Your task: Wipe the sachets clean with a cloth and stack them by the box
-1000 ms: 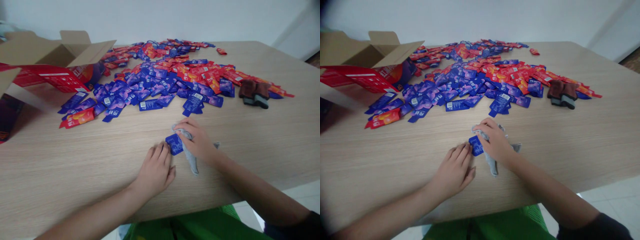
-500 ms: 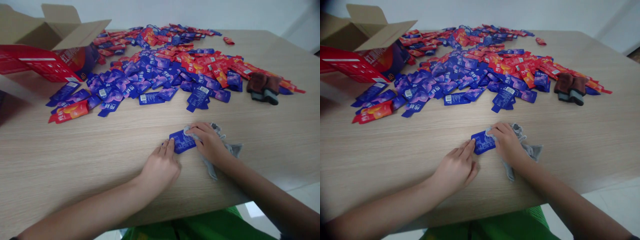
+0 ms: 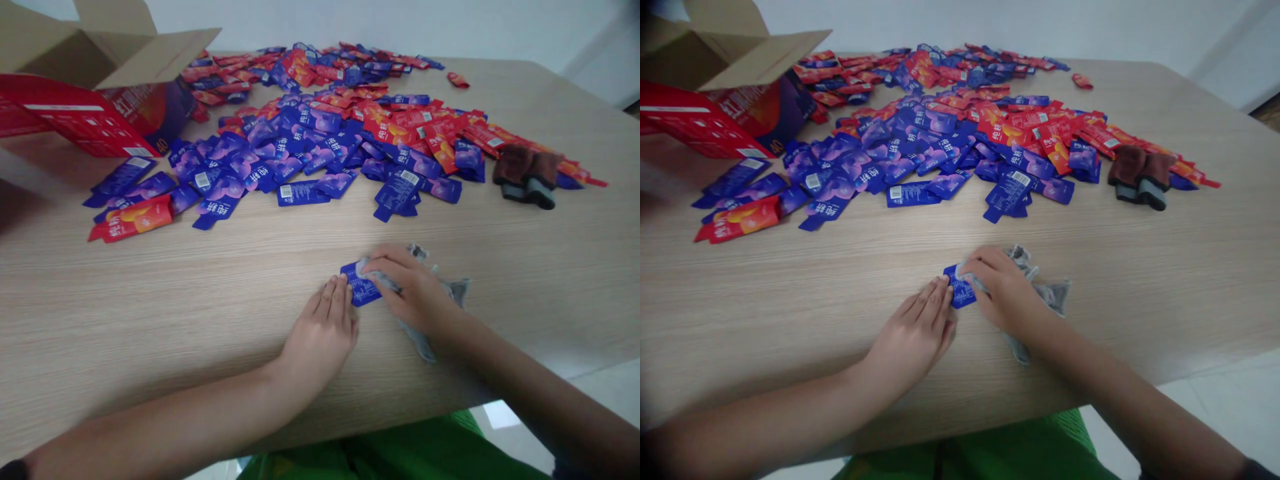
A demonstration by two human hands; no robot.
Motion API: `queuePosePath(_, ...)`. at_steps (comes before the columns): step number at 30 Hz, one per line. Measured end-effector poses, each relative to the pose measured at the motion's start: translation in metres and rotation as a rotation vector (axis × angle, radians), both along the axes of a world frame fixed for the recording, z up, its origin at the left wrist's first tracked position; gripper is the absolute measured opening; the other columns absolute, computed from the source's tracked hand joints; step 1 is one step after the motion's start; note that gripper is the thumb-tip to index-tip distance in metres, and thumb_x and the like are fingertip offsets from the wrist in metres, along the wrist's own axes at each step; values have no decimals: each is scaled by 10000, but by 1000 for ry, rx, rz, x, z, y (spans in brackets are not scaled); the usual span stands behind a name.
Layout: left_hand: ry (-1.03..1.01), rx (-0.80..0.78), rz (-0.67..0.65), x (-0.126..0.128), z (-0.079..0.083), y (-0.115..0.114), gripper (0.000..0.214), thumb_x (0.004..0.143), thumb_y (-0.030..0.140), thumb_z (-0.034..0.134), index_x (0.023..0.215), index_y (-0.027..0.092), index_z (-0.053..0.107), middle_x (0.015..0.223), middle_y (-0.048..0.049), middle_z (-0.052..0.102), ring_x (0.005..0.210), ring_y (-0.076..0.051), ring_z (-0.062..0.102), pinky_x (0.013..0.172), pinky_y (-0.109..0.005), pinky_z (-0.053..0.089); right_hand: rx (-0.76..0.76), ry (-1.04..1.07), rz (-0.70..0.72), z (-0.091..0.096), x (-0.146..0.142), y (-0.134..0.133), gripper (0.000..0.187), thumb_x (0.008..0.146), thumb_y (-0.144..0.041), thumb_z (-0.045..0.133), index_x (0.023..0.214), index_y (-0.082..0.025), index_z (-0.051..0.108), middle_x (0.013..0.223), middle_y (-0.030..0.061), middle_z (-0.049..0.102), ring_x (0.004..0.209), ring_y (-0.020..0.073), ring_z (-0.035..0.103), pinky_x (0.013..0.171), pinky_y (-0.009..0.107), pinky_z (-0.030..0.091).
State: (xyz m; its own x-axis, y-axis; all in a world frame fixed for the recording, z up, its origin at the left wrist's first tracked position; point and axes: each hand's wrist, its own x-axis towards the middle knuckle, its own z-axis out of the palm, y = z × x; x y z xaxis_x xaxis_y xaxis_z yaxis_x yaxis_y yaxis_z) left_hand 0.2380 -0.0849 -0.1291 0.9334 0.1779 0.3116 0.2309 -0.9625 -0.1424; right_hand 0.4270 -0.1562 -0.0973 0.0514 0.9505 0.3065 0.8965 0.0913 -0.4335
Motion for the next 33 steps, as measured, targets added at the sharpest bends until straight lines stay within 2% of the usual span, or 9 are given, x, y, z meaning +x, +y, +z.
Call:
queuePosePath(2,23,11,-1,-1,0,0,410,922,211,499,1232,-34,609,1291,-240,600,1180,-298,616,966,-378,518,-50,-95,47,-9,-8,2,209,838,-68,506,958,-156,651,1009,107,624,947,258,544,871,434,454)
queuePosePath(4,51,24,-9,-1,0,0,410,920,207,519,1263,-5,596,1312,-226,589,1202,-301,599,971,-382,513,-82,-134,15,-14,-5,1,235,803,-33,510,950,-142,658,999,114,624,931,265,531,864,446,450)
queuePosePath(12,123,55,-14,1,4,-3,422,917,196,542,1275,-25,581,1331,-257,557,1213,-334,586,963,-404,500,-119,-72,-146,-17,39,-19,245,829,-53,490,956,-195,644,974,86,629,953,262,555,862,440,471)
queuePosePath(16,159,67,-46,1,7,0,435,904,193,558,1276,-30,579,1323,-268,560,1210,-345,585,958,-411,499,-167,-21,-137,-11,50,-20,180,863,-120,495,925,-217,634,961,69,622,951,255,578,853,438,479)
queuePosePath(21,164,56,-82,1,9,4,437,908,210,564,1283,-15,579,1336,-258,557,1213,-348,580,941,-406,507,-32,-36,-81,8,22,-12,190,849,-112,511,948,-210,641,975,80,610,936,246,563,823,408,471)
queuePosePath(24,158,54,-84,1,8,4,416,917,199,548,1271,-16,586,1333,-254,560,1213,-347,580,940,-408,508,-68,-105,84,5,-2,-9,279,783,-29,489,936,-195,652,1000,86,621,937,246,544,833,413,457)
queuePosePath(26,156,52,-83,1,8,4,415,916,199,550,1267,-20,588,1337,-259,553,1211,-349,581,943,-413,507,-125,-162,118,-3,-8,-9,294,763,-14,487,914,-196,663,983,82,630,914,250,536,828,426,450)
queuePosePath(29,173,50,-85,0,8,4,437,909,189,564,1288,-27,569,1352,-272,533,1220,-348,575,954,-408,499,-111,-137,55,-13,2,-16,299,785,-26,488,944,-203,669,997,81,627,937,248,544,843,421,453)
queuePosePath(33,193,52,-82,0,9,5,448,904,192,576,1299,-18,564,1359,-269,528,1226,-350,570,950,-404,499,-78,-15,-99,-19,36,-27,220,833,-102,518,955,-219,659,990,69,622,944,235,580,836,397,479)
